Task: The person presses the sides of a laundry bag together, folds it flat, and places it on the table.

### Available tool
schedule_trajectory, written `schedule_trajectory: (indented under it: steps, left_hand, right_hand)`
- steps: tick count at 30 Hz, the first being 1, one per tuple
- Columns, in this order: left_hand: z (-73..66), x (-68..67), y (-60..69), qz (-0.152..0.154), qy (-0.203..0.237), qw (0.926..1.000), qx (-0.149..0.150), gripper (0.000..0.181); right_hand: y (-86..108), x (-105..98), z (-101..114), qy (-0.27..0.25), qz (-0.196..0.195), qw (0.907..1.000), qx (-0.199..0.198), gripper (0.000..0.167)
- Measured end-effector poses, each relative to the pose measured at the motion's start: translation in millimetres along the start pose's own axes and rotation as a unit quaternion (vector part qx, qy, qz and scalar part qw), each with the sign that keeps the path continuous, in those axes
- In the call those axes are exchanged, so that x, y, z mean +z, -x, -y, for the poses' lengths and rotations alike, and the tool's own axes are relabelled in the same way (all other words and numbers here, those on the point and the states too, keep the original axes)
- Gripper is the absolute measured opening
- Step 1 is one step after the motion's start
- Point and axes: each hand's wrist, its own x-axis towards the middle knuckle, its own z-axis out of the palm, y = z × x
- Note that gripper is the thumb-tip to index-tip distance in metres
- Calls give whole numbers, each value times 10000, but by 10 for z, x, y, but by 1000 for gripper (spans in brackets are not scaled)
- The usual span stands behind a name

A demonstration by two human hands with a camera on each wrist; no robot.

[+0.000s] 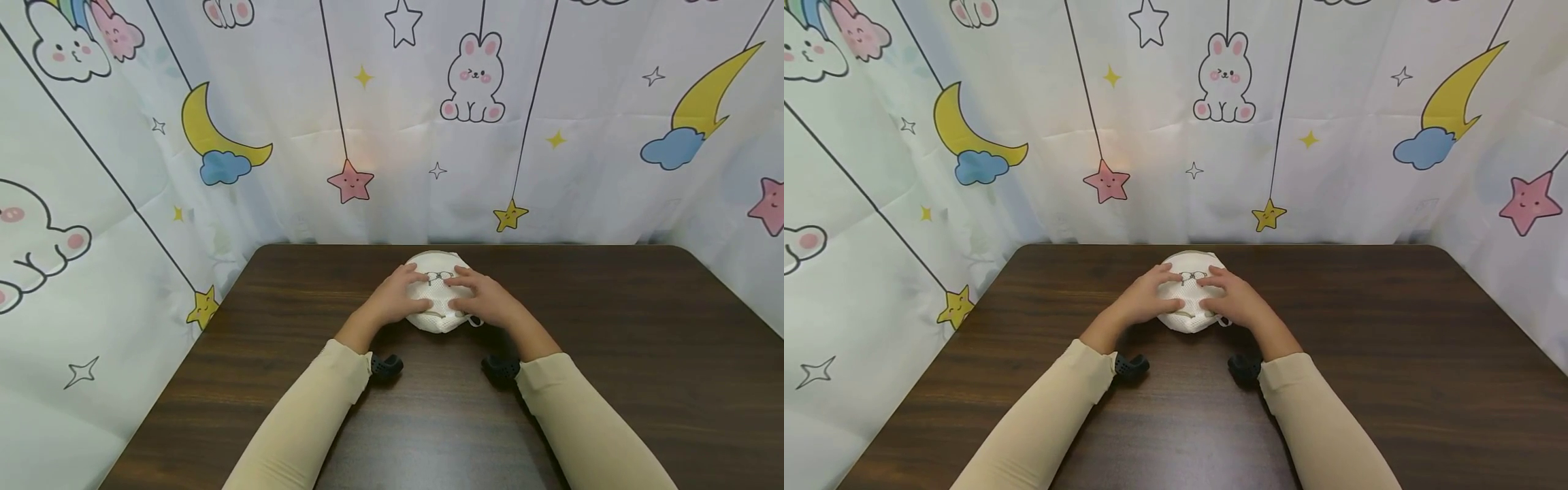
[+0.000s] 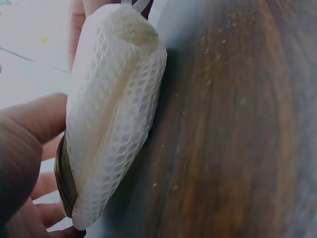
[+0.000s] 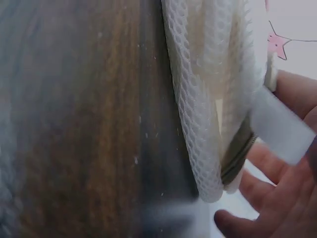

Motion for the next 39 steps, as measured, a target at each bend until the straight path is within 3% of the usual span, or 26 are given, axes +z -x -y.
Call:
schedule_trajectory:
  steps: [5,9,15,19,24,31,34,39]
  left_hand:
    - [-17,23,-15,36,-168,9998,-72,55]
    - [-27,-5,-10,316,-462,9984,48,63]
    - [-30,-65,38,973,-379,9944,181,95]
    - [-27,-68,61,1055,-277,9938,198,105]
    - [-38,-23,49,755,-518,9953,316,101]
    - [-47,33,5,409,-591,9969,311,83]
    - [-56,68,-23,439,-716,9961,279,81]
    - [-69,79,-56,772,-1019,9916,175,83]
  right_hand:
    - [-11,12,18,10,88,9999,60,50]
    - [-12,-2,16,75,240,9997,10,54]
    - [34,-55,-17,16,833,9965,-85,86]
    - [51,-57,-16,-21,884,9958,-215,99]
    - [46,-41,-8,340,565,9966,-486,92]
    - [47,-44,-8,790,127,9939,-756,68]
    - [48,-37,-21,899,247,9931,-712,63]
    - [16,-34,-22,831,822,9930,-187,65]
